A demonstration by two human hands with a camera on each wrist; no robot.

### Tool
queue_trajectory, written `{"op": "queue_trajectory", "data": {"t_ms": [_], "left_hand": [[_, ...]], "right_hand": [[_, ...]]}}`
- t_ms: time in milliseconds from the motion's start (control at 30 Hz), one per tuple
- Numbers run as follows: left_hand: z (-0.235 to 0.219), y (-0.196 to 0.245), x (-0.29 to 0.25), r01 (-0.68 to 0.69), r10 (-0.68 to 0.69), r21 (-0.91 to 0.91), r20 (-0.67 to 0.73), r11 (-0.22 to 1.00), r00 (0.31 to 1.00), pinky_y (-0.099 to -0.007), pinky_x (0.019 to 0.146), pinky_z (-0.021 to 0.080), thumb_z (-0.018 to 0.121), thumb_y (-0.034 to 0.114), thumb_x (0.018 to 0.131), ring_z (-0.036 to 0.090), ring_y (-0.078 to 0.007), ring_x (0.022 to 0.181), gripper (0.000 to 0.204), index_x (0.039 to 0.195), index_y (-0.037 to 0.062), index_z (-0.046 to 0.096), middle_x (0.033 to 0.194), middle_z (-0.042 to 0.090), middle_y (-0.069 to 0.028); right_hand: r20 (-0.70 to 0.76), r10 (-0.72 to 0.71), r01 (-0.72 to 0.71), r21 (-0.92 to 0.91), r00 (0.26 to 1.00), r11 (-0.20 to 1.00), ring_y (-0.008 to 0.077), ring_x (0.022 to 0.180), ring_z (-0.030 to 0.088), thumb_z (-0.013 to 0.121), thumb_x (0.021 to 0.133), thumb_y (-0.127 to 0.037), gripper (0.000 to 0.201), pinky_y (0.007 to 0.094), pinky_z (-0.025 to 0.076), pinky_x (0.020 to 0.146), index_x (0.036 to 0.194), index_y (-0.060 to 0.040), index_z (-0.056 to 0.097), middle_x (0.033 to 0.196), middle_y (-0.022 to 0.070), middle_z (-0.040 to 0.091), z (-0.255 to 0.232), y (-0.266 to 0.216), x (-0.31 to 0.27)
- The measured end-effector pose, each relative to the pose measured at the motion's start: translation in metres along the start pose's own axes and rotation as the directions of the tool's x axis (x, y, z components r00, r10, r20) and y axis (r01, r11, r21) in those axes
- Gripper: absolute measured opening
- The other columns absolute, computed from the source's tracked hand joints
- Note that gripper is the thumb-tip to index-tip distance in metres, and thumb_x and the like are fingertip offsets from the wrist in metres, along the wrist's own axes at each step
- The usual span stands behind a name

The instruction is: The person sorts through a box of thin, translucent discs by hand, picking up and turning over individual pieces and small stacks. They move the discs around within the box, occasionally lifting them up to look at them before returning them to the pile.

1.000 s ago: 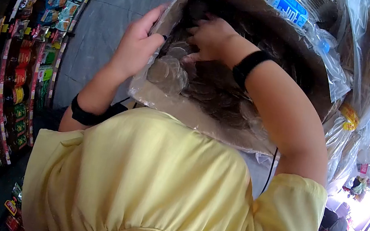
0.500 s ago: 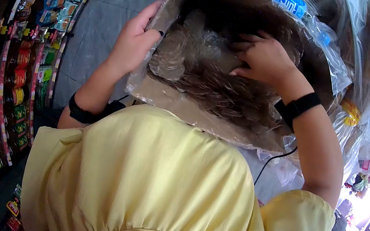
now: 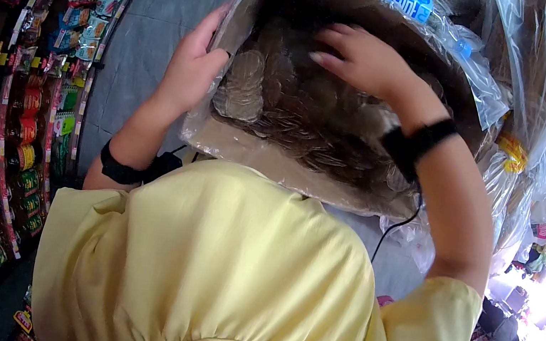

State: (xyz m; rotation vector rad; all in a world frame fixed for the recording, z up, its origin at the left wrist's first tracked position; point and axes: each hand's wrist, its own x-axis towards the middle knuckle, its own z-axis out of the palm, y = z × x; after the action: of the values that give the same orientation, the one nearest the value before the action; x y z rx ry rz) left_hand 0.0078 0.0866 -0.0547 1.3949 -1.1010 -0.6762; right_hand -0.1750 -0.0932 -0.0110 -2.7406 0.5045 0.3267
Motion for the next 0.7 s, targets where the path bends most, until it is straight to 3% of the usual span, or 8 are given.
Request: {"op": "queue_trajectory", "data": {"t_ms": [100, 200, 333, 433, 500, 567, 633, 700], "left_hand": [[-0.002, 0.004, -0.002, 0.037, -0.037, 0.000, 0.013, 0.999, 0.999, -0.0306, 0.099, 0.033, 0.043, -0.001, 0.071, 0.046, -0.0281, 0.118, 0.057, 0.128, -0.0028, 0.038, 0.123, 0.050, -0.0195], [-0.001, 0.005, -0.003, 0.063, -0.062, -0.034, 0.012, 0.997, 0.998, -0.0306, 0.099, 0.032, 0.043, -0.001, 0.071, 0.046, -0.0283, 0.118, 0.057, 0.128, -0.0031, 0.038, 0.123, 0.050, -0.0198], [0.000, 0.009, -0.002, 0.073, -0.073, -0.070, 0.005, 0.995, 0.997, -0.0305, 0.099, 0.032, 0.043, -0.002, 0.070, 0.046, -0.0283, 0.117, 0.057, 0.127, -0.0039, 0.039, 0.122, 0.050, -0.0203], [0.000, 0.005, -0.002, 0.037, -0.038, -0.051, -0.013, 0.998, 0.999, -0.0311, 0.099, 0.032, 0.044, -0.002, 0.070, 0.045, -0.0287, 0.117, 0.057, 0.127, -0.0039, 0.039, 0.123, 0.049, -0.0206], [0.000, 0.004, -0.001, 0.022, -0.023, -0.025, -0.018, 0.999, 1.000, -0.0315, 0.099, 0.032, 0.045, -0.002, 0.070, 0.045, -0.0291, 0.118, 0.057, 0.127, -0.0039, 0.038, 0.123, 0.048, -0.0208], [0.000, 0.003, -0.002, 0.013, -0.013, -0.003, -0.015, 1.000, 1.000, -0.0319, 0.100, 0.032, 0.045, -0.002, 0.070, 0.045, -0.0295, 0.118, 0.058, 0.127, -0.0040, 0.038, 0.123, 0.048, -0.0211], [-0.001, 0.001, 0.000, 0.011, -0.011, -0.028, 0.006, 1.000, 1.000, -0.0326, 0.100, 0.032, 0.046, -0.001, 0.070, 0.045, -0.0301, 0.118, 0.058, 0.127, -0.0038, 0.037, 0.124, 0.047, -0.0214], [-0.001, 0.002, 0.000, 0.005, -0.005, -0.018, 0.002, 1.000, 1.000, -0.0328, 0.100, 0.032, 0.046, -0.001, 0.069, 0.044, -0.0301, 0.118, 0.058, 0.127, -0.0038, 0.037, 0.124, 0.047, -0.0214]], "right_hand": [[0.043, 0.223, -0.226, 0.107, 0.974, 0.968, 0.0357, 0.116, 0.044, 0.054, 0.084, -0.040, 0.061, 0.0363, 0.035, 0.098, 0.127, 0.0011, 0.040, 0.126, 0.0225, 0.045, 0.027, -0.009, 0.054], [-0.043, 0.264, -0.242, 0.276, 0.964, 0.930, 0.0360, 0.115, 0.045, 0.056, 0.082, -0.039, 0.063, 0.0353, 0.035, 0.098, 0.126, 0.0028, 0.039, 0.125, 0.0243, 0.046, 0.039, 0.002, 0.084], [-0.085, 0.268, -0.239, 0.252, 0.960, 0.938, 0.0358, 0.114, 0.045, 0.060, 0.078, -0.037, 0.065, 0.0354, 0.035, 0.098, 0.126, 0.0026, 0.040, 0.123, 0.0242, 0.047, 0.052, 0.005, 0.090], [-0.263, 0.232, -0.147, 0.306, 0.936, 0.941, 0.0355, 0.113, 0.046, 0.063, 0.075, -0.033, 0.065, 0.0359, 0.035, 0.097, 0.124, 0.0020, 0.041, 0.120, 0.0242, 0.048, 0.064, 0.001, 0.087], [-0.481, 0.201, -0.080, 0.260, 0.853, 0.962, 0.0349, 0.111, 0.047, 0.064, 0.073, -0.031, 0.063, 0.0360, 0.036, 0.096, 0.123, 0.0013, 0.042, 0.117, 0.0232, 0.050, 0.076, 0.002, 0.086], [-0.350, 0.256, -0.139, 0.326, 0.901, 0.935, 0.0333, 0.109, 0.049, 0.062, 0.076, -0.030, 0.059, 0.0353, 0.036, 0.095, 0.122, 0.0012, 0.045, 0.117, 0.0216, 0.052, 0.065, 0.009, 0.089], [0.080, 0.321, -0.326, 0.388, 0.944, 0.862, 0.0307, 0.109, 0.050, 0.059, 0.078, -0.030, 0.056, 0.0340, 0.036, 0.095, 0.122, 0.0010, 0.047, 0.118, 0.0192, 0.053, 0.048, 0.012, 0.099], [0.134, 0.316, -0.342, 0.415, 0.939, 0.843, 0.0280, 0.109, 0.050, 0.058, 0.080, -0.032, 0.055, 0.0331, 0.036, 0.095, 0.123, 0.0004, 0.047, 0.120, 0.0175, 0.052, 0.042, 0.011, 0.097]]}}
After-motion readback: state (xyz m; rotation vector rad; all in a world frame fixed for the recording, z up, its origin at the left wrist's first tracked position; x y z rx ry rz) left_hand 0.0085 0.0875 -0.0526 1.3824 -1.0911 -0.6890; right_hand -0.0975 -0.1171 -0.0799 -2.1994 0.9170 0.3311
